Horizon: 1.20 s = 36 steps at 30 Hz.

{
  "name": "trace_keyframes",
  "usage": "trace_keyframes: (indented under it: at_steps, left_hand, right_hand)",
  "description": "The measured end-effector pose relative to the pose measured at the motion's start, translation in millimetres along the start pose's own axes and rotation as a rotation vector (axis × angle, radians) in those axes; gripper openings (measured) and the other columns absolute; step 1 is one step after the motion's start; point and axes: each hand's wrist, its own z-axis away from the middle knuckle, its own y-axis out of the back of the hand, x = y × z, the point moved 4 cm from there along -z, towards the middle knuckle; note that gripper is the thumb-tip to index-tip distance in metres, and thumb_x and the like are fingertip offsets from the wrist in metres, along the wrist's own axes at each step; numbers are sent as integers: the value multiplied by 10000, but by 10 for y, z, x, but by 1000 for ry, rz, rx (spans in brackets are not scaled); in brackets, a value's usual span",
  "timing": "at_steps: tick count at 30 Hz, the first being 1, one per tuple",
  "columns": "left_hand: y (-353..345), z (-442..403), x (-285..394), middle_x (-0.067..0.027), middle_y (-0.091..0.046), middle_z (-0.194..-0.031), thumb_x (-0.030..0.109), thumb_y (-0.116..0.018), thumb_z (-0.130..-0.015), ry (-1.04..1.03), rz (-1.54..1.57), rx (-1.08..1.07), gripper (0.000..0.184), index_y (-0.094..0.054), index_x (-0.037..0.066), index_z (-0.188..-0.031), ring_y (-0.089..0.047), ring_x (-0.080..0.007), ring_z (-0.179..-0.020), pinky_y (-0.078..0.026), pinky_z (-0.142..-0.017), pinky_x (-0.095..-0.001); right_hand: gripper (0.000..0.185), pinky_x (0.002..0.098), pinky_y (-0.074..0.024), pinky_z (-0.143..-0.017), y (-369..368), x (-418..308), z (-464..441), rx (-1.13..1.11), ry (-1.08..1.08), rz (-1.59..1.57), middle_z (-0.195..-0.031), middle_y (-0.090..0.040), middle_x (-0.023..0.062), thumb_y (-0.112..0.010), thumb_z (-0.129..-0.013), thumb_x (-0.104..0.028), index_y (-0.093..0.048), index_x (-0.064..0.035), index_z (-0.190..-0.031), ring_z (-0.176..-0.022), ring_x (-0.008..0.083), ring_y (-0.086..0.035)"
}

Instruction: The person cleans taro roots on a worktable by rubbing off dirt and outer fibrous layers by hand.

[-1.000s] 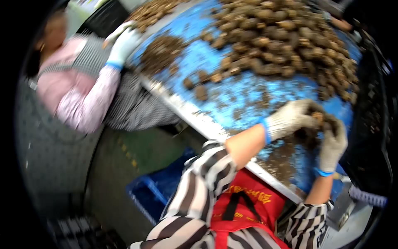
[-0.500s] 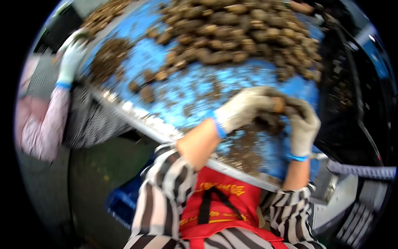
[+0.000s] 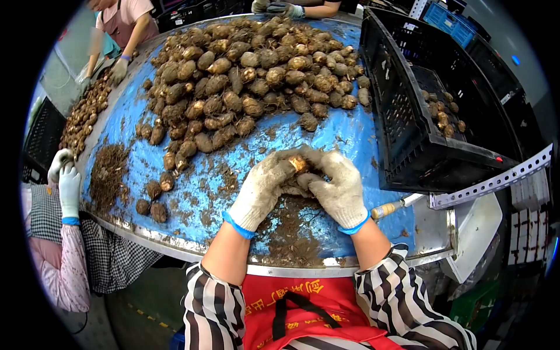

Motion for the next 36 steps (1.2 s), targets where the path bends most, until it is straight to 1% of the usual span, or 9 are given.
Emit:
trace_keyframes:
  at_steps: [9,11,15,20,23,25,28,31,36]
  left_hand:
    - [55,-27,-41,-226,-680,-1134,401,-501,-1009,31,287,-178,599,-468,-59,-1391,-719,-331,-897,-626,-698,-425]
    - [15,-33,-9,-272,-678,-1075,412,-467,-1018,47,261,-36,612,-449,-66,-1399,-722,-355,-862,-624,-687,-436]
    - [72,-17,-60,-230,-664,-1124,353,-523,-1017,53,250,-37,568,-449,-63,-1397,-715,-348,-894,-630,-679,-419]
    - [19,-14,-54,-165,-673,-1096,308,-604,-997,27,100,5,522,-500,-55,-1356,-709,-275,-851,-633,-674,-373]
    - [4,-24,-33,-168,-680,-1106,387,-618,-977,82,127,-132,602,-506,-70,-1353,-708,-262,-848,-608,-655,-344]
    - [-68,6,-41,-179,-682,-1109,418,-608,-975,88,248,-109,640,-497,-78,-1365,-711,-269,-840,-602,-663,-350]
    - [142,-35,-176,-205,-667,-1165,424,-570,-991,50,368,-141,655,-474,-86,-1390,-685,-320,-983,-589,-807,-447]
    - [128,-35,-163,-226,-641,-1219,394,-576,-993,20,384,-105,616,-479,-65,-1392,-650,-353,-1086,-569,-882,-495]
    - [-41,2,-38,-231,-628,-1242,378,-609,-978,-11,354,-53,607,-489,-61,-1379,-659,-349,-1082,-605,-835,-440]
  right_hand:
    - [183,372,-538,-773,66,180,-8,1,-357,-151,-894,-665,168,-677,-825,-25,-729,0,-999,-832,313,-666]
    - [171,374,-538,-783,77,309,0,18,-388,-135,-907,-671,174,-673,-832,-33,-723,3,-992,-849,320,-670]
    - [237,376,-541,-800,62,84,-36,-7,-356,-319,-919,-680,177,-721,-828,-85,-723,-8,-1052,-880,317,-683]
    - [273,425,-528,-715,47,-40,-20,22,15,29,-837,-644,134,-764,-767,-92,-731,-58,-1037,-791,349,-642]
    - [223,429,-530,-730,-38,118,53,55,-206,-204,-838,-640,145,-733,-773,-56,-719,-41,-995,-806,349,-646]
    - [189,334,-549,-760,16,173,41,58,-232,-153,-919,-689,136,-660,-843,31,-698,17,-1027,-839,227,-684]
    - [206,329,-545,-798,69,242,5,75,-396,-178,-961,-702,139,-597,-880,25,-695,24,-1061,-881,194,-680]
    - [151,389,-551,-820,82,187,-5,87,-399,-322,-953,-685,175,-646,-867,-38,-714,7,-994,-895,321,-687]
    - [254,430,-520,-719,49,-20,-16,49,-31,-106,-820,-626,137,-763,-771,-110,-700,-16,-998,-770,345,-627]
